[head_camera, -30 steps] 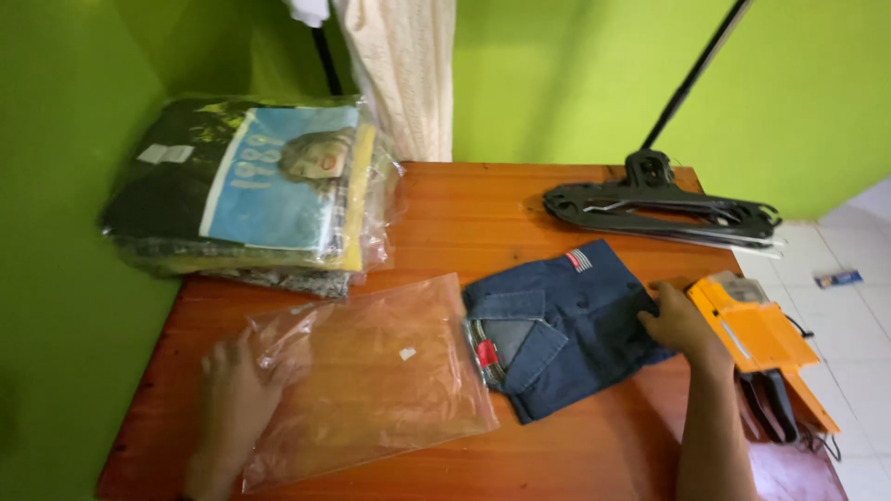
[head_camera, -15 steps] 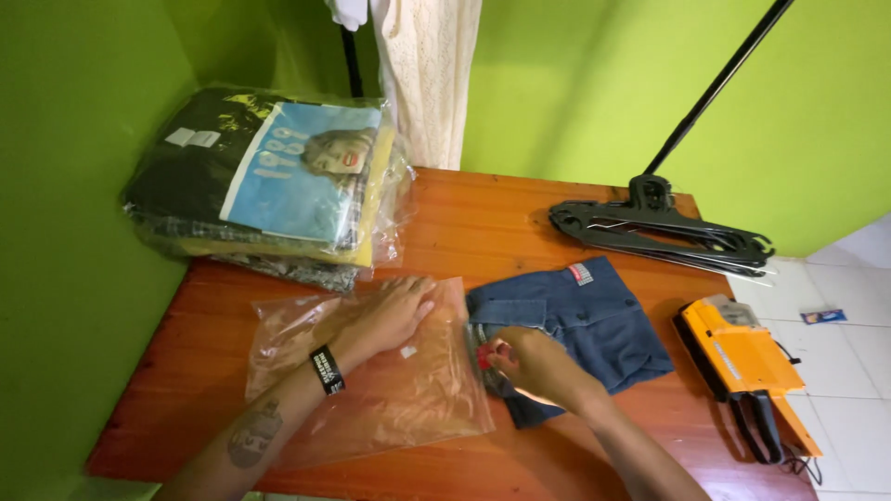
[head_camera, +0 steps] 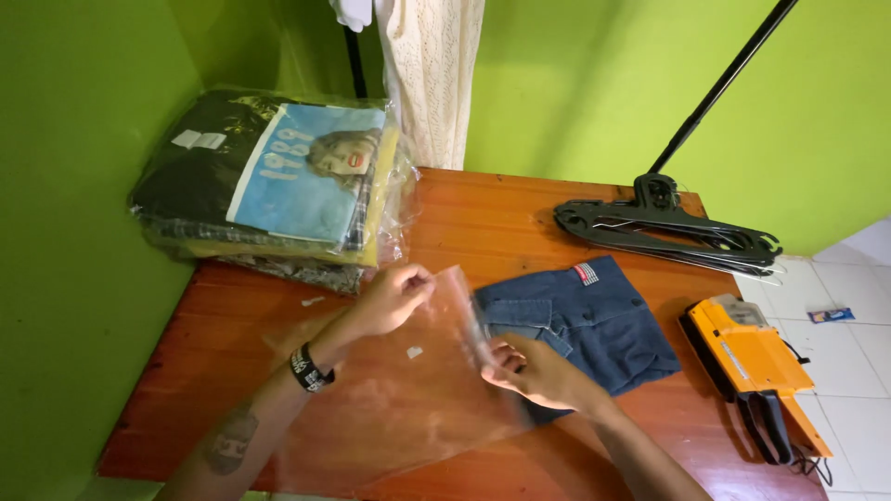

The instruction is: The person unpacks a dark blue shirt from a plastic bag on a wooden table. They unfold the shirt, smooth it out, and then place a hanger inside it. The person also handles a yellow handheld device and a stack of hangers during the process.

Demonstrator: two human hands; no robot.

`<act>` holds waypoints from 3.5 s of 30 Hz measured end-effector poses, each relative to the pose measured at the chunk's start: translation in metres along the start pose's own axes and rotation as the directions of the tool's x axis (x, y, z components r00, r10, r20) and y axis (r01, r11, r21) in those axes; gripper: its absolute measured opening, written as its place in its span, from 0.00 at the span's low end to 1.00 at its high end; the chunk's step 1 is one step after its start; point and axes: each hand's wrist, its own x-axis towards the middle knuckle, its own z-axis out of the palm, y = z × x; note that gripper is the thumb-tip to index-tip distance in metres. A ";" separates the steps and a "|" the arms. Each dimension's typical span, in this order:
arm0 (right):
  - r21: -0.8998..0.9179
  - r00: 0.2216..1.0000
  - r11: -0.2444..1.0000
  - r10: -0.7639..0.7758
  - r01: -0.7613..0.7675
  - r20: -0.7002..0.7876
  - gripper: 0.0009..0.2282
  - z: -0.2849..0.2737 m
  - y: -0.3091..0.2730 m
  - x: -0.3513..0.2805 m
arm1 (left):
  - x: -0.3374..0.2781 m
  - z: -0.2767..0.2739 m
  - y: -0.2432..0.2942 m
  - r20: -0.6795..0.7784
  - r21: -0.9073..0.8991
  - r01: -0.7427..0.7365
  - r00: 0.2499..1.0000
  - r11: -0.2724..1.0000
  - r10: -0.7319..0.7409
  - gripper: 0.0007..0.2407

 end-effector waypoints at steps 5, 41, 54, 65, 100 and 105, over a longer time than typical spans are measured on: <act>0.059 0.990 0.988 0.140 -0.140 0.001 0.18 -0.045 -0.004 -0.002 | 0.031 0.016 -0.002 -0.047 -0.292 0.102 0.992 0.951 -0.121 0.06; 0.181 0.953 0.982 0.103 -0.052 -0.284 0.13 -0.217 0.174 0.032 | 0.111 0.095 -0.097 -0.240 -0.406 -0.078 0.970 0.910 -0.024 0.14; 0.186 0.953 0.983 0.060 -0.004 -0.296 0.13 -0.211 0.214 0.045 | 0.106 0.093 -0.091 -0.267 -0.268 -0.042 0.963 0.963 -0.032 0.14; 0.257 0.971 0.964 0.122 -0.066 -0.208 0.10 -0.217 0.206 0.045 | 0.111 0.097 -0.112 -0.276 -0.405 -0.004 0.954 0.914 -0.118 0.13; 0.257 0.956 0.963 0.002 0.077 -0.292 0.13 -0.208 0.239 0.048 | 0.113 0.098 -0.124 -0.278 -0.419 -0.073 0.959 0.905 -0.051 0.10; 0.339 0.973 0.940 0.047 0.033 -0.227 0.13 -0.220 0.198 0.039 | 0.110 0.079 -0.087 -0.178 -0.453 0.013 0.978 0.892 -0.104 0.08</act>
